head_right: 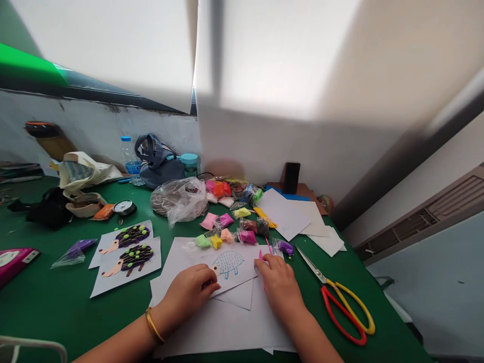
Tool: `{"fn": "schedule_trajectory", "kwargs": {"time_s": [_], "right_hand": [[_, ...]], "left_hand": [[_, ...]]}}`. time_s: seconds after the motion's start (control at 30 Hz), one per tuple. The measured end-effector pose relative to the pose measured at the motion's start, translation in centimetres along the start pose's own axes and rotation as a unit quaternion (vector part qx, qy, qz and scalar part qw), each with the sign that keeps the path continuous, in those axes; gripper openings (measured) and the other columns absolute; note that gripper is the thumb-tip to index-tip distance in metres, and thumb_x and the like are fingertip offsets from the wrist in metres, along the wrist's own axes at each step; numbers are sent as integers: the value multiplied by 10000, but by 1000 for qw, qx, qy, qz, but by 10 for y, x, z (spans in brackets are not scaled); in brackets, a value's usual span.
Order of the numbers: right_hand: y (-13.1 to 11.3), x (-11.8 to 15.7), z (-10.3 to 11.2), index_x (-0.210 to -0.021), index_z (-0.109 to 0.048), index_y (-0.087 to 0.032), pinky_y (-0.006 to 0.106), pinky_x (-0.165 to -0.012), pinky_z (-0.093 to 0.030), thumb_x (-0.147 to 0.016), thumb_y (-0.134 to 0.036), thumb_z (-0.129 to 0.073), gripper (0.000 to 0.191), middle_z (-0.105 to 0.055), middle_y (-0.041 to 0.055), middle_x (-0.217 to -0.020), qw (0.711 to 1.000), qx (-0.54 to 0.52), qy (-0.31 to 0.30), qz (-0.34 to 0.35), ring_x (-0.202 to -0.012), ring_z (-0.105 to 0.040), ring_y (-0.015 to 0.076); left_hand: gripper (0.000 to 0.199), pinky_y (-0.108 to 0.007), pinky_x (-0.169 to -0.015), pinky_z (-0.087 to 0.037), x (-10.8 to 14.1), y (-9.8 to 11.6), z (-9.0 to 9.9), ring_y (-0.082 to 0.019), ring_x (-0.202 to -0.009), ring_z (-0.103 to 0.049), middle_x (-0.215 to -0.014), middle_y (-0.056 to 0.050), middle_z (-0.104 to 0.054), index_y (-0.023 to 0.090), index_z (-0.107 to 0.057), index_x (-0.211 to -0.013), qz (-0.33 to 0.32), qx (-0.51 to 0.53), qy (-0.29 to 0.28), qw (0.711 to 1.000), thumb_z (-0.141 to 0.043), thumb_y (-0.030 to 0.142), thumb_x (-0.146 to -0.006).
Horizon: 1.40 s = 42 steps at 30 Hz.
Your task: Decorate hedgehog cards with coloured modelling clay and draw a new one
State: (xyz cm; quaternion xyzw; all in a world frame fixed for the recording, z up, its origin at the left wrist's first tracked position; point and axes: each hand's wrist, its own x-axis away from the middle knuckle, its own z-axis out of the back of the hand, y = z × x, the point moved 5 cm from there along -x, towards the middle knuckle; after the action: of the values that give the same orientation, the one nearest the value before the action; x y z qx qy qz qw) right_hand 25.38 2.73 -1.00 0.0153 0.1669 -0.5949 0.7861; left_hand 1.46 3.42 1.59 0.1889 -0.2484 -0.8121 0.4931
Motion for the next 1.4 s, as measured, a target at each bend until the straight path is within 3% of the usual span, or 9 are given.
{"fn": "schedule_trajectory", "kwargs": {"time_s": [0.17,0.3,0.37,0.5,0.6,0.73,1.07,1.23,1.4], "right_hand": [[-31,-1,8,-1173,-627,-213,415,-898,-437,-794,8,-470,466,-610,107,-1120,995,-89,29,42,-1064,-530,267],[-70,-4,5,-1031,-675,-230,351,-803,-449,-859,-76,-530,272,-633,64,-967,982,-165,-19,89,-907,-548,216],[-85,-7,-1,-953,-687,-232,332,-777,-434,-869,-112,-566,190,-637,46,-915,980,-165,-47,98,-870,-543,203],[-103,-16,-10,-886,-680,-234,320,-768,-406,-861,-155,-620,102,-642,25,-891,981,-150,-74,97,-852,-540,192],[-108,-23,-15,-871,-671,-236,319,-762,-394,-832,-153,-657,93,-642,14,-887,983,-135,-85,92,-858,-542,195],[-109,-25,-19,-837,-668,-234,315,-760,-388,-817,-154,-677,83,-640,10,-875,984,-124,-90,86,-853,-542,192],[-110,-21,-22,-812,-655,-217,313,-769,-392,-835,-125,-618,102,-633,17,-854,980,-150,-69,109,-837,-533,182],[-111,-24,-13,-837,-662,-209,302,-759,-407,-818,-123,-619,98,-637,26,-864,973,-190,-66,111,-845,-542,183],[-106,-25,-10,-817,-644,-200,291,-714,-404,-834,-97,-563,132,-631,32,-837,977,-186,-62,82,-805,-541,179]], "left_hand": [[56,-279,-661,-395,-3,3,-10,-187,-777,-596,-870,-23,-664,209,-650,-854,-2,-55,1,998,-678,230,-810],[77,-280,-679,-403,-3,-4,-5,-185,-792,-589,-858,-14,-646,205,-637,-887,15,-25,15,999,-665,204,-815],[10,-284,-689,-405,-2,-8,2,-187,-803,-586,-845,-14,-640,201,-631,-851,24,-16,26,999,-630,208,-844],[94,-291,-695,-409,6,-15,12,-190,-809,-579,-838,-20,-629,197,-620,-794,39,-20,39,998,-586,220,-879],[18,-304,-728,-420,14,-15,9,-204,-848,-579,-866,-30,-629,197,-638,-824,17,-37,28,999,-633,187,-837],[107,-316,-729,-421,26,-15,-2,-210,-840,-571,-868,-31,-628,204,-655,-849,-21,-76,21,997,-652,118,-785],[98,-347,-692,-411,41,-2,-5,-214,-789,-544,-811,-36,-631,234,-661,-848,-134,-175,69,973,-599,160,-869],[142,-360,-761,-444,40,-11,-2,-216,-847,-584,-881,-45,-657,215,-655,-845,-114,-134,82,981,-544,136,-886],[126,-319,-703,-441,25,-24,4,-199,-791,-588,-902,-48,-624,191,-635,-851,-10,-120,62,991,-534,119,-870]]}}
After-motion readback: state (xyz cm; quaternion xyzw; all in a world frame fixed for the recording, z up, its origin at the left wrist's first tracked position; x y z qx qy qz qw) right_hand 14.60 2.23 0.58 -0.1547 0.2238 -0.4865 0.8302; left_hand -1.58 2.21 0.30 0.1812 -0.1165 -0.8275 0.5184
